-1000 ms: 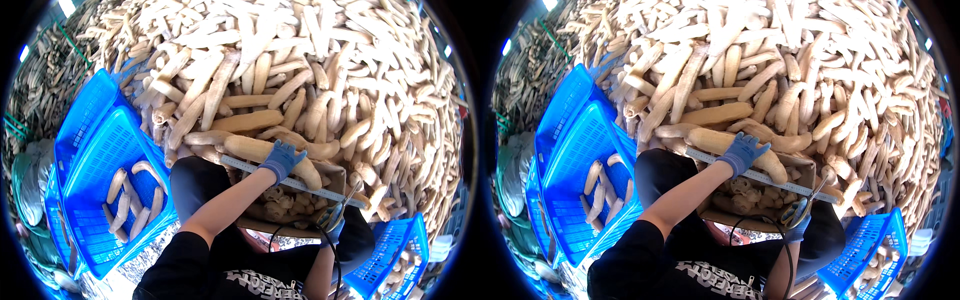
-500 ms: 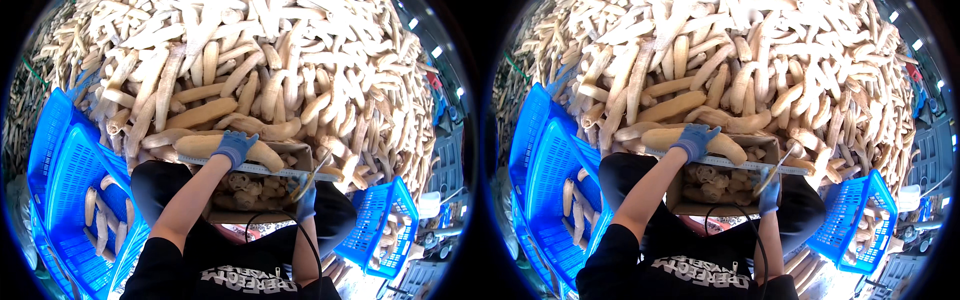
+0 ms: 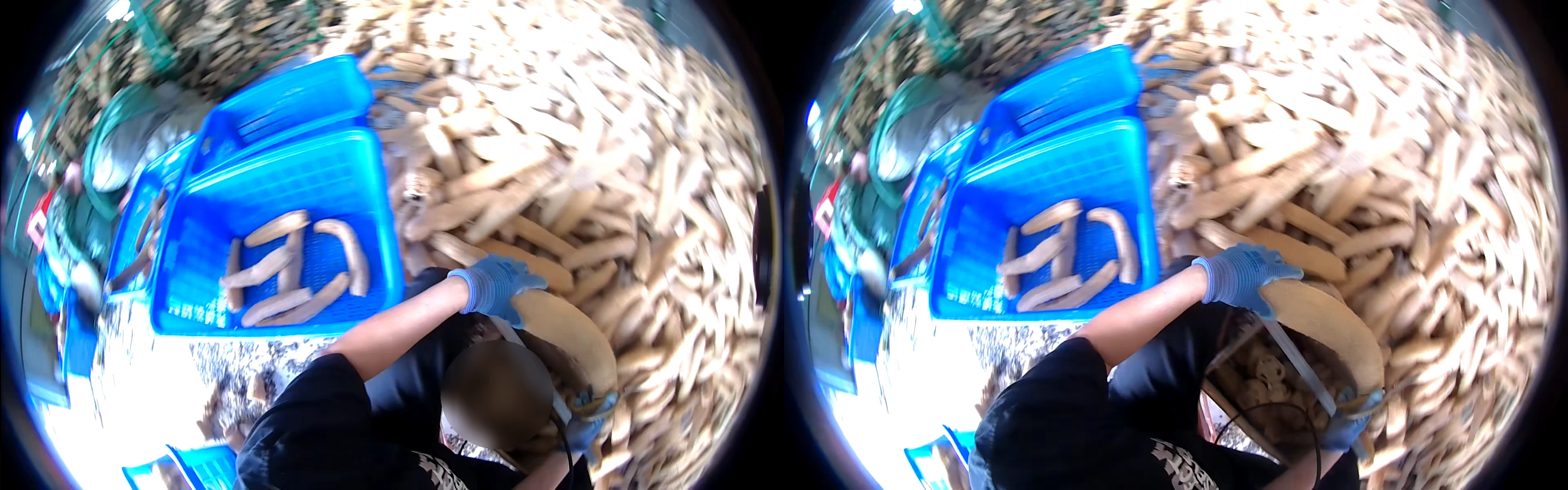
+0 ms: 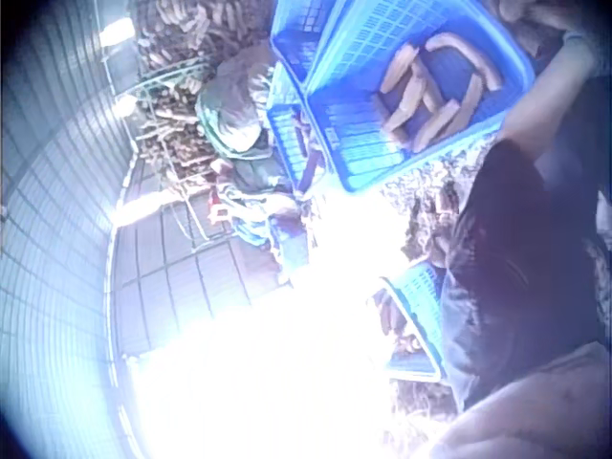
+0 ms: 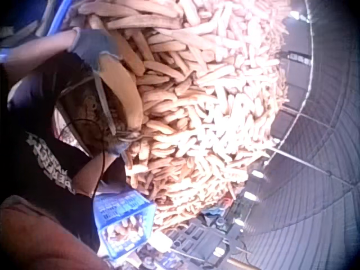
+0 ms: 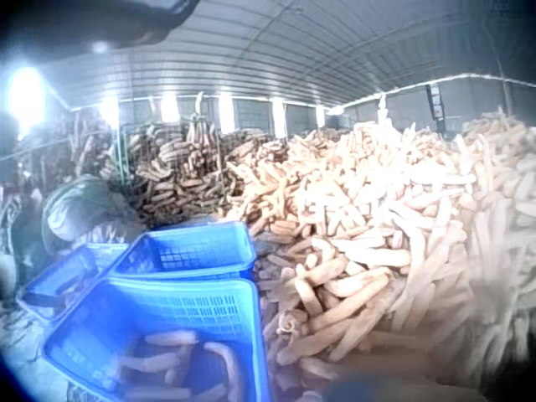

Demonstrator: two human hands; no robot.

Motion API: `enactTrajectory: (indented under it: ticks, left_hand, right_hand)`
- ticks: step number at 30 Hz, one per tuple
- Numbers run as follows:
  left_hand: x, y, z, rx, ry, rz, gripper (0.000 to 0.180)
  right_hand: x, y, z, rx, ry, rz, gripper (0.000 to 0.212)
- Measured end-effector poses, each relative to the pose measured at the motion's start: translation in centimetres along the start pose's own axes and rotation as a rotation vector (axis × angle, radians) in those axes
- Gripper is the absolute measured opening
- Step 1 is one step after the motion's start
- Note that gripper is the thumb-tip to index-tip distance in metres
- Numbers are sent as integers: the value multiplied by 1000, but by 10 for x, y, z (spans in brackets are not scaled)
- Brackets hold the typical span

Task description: The person picks up dried loofah sponges from a pile, measures them against a ruler mounted on a cardboard box, and places them into blue plastic crates.

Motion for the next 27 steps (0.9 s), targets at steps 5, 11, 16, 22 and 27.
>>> enactTrajectory:
  ticks: [5, 11, 16, 22, 27]
  left_hand:
    - [155, -74, 47, 401, 936, 292, 69]
    - [382, -147, 3, 463, 1643, 861, 38]
    - [340, -157, -19, 586, 1370, 851, 25]
    - [155, -122, 32, 816, 1286, 426, 22]
    - [26, -73, 9, 957, 1023, 151, 26]
  right_hand:
    - [-5, -30, -50, -123, -283, -199, 51]
    - [-18, -60, -129, -196, -194, -435, 27]
    - [-106, -37, -184, 506, -191, -39, 48]
    - [-143, -74, -331, 1149, -304, -42, 88]
    - [-192, -32, -383, 1260, -387, -283, 97]
Point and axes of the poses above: each hand's wrist, its own x-axis away from the middle knuckle, its own z-axis out of the back of the hand, y = z × x, the point moved 6 cm from there along -x, towards the middle knuckle, and after that the axes turned 14 degrees about -z, right-handed, at the moved point
